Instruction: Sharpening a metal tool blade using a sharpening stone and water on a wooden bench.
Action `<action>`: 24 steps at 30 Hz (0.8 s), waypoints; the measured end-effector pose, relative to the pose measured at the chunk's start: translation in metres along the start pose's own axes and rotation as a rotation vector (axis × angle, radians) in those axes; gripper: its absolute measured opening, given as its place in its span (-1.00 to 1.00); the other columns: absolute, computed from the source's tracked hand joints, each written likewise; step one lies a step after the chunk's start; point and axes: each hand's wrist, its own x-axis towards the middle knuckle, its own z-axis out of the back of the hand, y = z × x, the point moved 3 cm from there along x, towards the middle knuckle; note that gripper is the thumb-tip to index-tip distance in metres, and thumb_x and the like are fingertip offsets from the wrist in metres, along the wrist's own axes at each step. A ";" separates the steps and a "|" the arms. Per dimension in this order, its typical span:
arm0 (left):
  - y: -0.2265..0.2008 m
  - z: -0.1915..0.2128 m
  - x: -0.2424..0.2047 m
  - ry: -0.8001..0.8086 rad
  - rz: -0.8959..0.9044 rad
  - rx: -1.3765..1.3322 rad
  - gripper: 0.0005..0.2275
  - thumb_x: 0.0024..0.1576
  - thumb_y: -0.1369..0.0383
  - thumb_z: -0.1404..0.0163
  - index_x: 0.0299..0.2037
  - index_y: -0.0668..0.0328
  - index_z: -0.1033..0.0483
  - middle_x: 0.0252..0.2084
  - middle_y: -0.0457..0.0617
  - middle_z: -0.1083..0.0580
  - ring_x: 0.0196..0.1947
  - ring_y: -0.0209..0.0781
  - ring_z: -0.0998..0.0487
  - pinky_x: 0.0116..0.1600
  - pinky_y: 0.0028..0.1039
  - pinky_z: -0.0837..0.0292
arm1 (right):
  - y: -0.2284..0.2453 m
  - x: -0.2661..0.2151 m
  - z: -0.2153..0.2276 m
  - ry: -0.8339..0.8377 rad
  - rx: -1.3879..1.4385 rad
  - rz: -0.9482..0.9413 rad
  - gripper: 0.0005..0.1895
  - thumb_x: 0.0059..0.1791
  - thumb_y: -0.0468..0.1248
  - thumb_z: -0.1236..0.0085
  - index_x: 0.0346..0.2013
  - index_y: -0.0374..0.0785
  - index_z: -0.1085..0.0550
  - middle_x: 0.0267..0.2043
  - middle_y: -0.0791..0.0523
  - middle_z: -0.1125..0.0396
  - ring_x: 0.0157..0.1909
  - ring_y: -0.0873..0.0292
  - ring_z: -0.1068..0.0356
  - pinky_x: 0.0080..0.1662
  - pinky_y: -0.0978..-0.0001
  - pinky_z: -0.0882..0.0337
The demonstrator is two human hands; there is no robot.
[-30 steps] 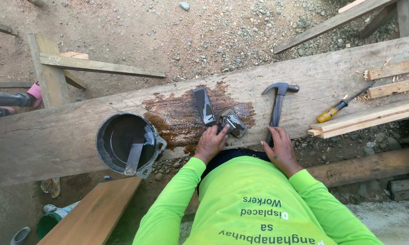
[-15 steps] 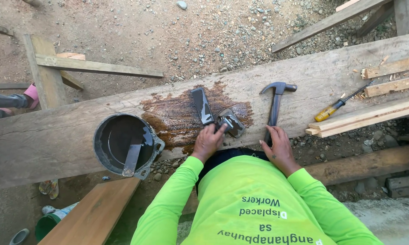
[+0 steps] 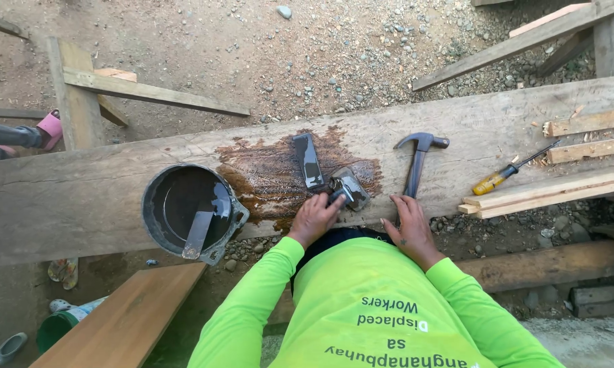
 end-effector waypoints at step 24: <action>-0.056 0.197 0.064 -0.548 0.576 -1.399 -0.44 0.35 0.26 0.00 0.45 0.43 -0.09 0.27 0.26 -0.37 0.23 -0.02 -0.44 0.36 -0.28 -0.36 | 0.051 0.067 -0.044 0.138 0.062 -0.016 -0.10 -0.17 -0.13 -0.36 0.37 -0.28 -0.16 0.11 -0.09 -0.23 0.11 -0.15 -0.32 0.07 0.03 -0.40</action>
